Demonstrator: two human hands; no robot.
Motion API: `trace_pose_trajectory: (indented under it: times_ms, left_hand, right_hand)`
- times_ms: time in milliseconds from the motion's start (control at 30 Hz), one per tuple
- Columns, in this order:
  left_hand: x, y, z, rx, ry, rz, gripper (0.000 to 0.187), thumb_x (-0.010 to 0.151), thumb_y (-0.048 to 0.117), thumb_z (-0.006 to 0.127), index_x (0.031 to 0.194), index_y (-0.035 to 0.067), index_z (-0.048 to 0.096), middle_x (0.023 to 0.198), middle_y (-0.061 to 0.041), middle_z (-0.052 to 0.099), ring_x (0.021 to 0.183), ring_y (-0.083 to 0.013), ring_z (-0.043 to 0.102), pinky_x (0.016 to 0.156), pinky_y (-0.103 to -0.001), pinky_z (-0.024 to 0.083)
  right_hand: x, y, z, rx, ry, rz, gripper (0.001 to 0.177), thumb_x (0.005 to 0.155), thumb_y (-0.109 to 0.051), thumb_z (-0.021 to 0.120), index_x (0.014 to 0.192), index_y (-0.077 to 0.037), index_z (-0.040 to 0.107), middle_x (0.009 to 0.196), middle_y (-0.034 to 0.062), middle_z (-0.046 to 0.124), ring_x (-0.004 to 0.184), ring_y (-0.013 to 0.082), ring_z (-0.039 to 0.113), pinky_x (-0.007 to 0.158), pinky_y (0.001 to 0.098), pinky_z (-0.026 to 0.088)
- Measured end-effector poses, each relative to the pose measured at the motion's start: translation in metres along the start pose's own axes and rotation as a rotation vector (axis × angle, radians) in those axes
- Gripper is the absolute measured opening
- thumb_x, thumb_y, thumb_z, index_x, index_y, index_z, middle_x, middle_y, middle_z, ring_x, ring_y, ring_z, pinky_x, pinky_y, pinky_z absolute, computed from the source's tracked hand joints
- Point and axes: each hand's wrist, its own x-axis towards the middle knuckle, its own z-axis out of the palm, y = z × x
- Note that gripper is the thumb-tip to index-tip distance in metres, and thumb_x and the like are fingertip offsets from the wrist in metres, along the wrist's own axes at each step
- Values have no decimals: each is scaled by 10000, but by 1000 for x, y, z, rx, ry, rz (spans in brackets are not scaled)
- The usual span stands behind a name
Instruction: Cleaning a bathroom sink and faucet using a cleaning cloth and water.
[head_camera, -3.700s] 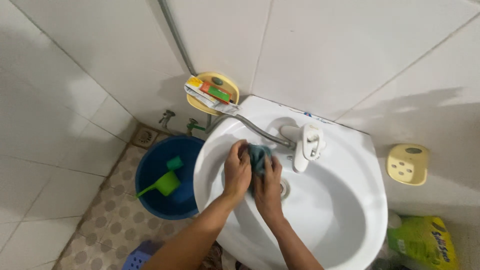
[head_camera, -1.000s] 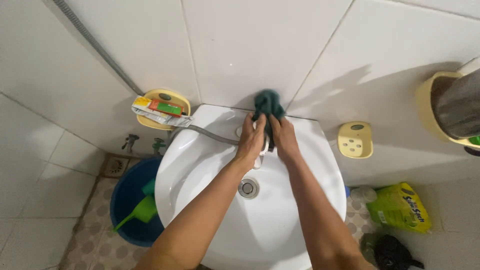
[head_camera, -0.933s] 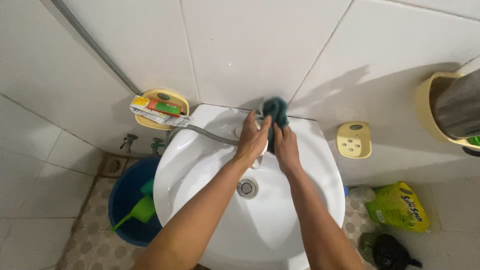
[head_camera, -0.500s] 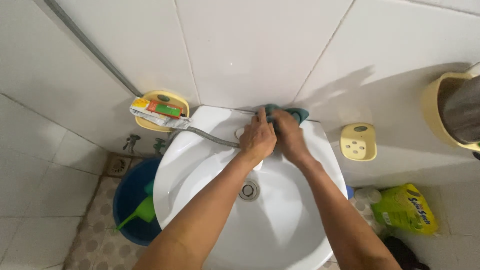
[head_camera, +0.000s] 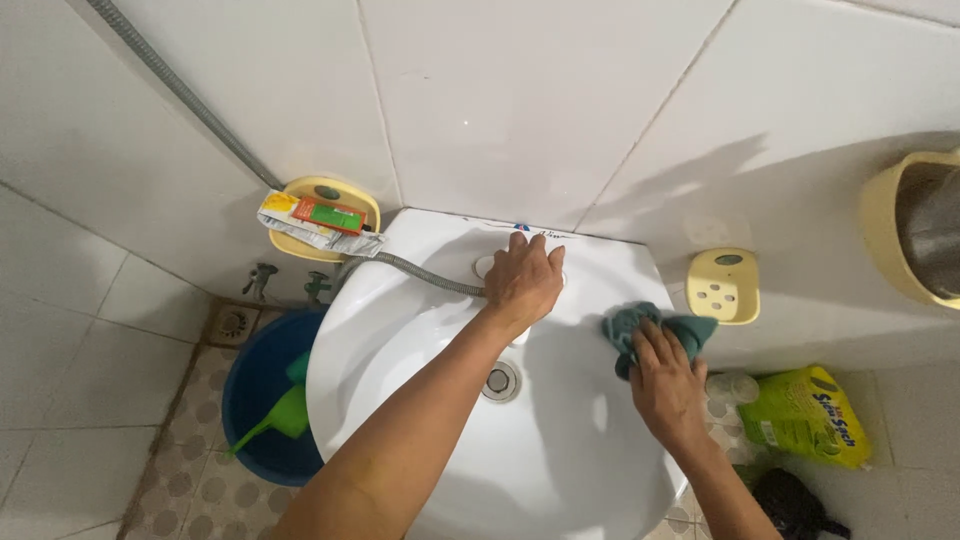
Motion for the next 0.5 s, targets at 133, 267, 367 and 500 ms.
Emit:
trace_pose_trajectory:
  times_ms: [133,267,367,500]
  left_hand:
    - [3,1,3,20,-32,-41,478,1036,435,445,1294,57,582,1340,-185,515,1195,-432,548,964,-579,500]
    - [5,-4,6,25,-23,-30,473,1038,416,440,1329,64,567,1367,-190,499,1179,-437,559,963,-582,500]
    - [9,-9,13,32,-5,-15,476,1033,416,452,1348,76,562,1374,-191,502,1179,-442,559,976,-590,486]
    - [6,-8,13,18,38,-22,482,1031,437,454,1347,95,580,1390,-167,523,1196,-435,567,981,-579,498]
  right_hand:
    - [58,-23,17,109,230,-100,450,927,-85,594,1377,-70,588,1552,132,507,1421,372,468,1080,701,336]
    - [119,-82,8,269,180,-169,520,887,-92,639,1401,-109,563,1584,102,446,1444,382,399,1053,723,283]
    - [122,-78,4,335,155,-270,562,890,-113,649,1441,-113,537,1604,98,413,1457,398,378,1049,708,293]
    - [88,-53,-25,108,16,-192,580,816,-126,676,1386,-129,568,1591,105,405,1419,402,398,1031,715,280]
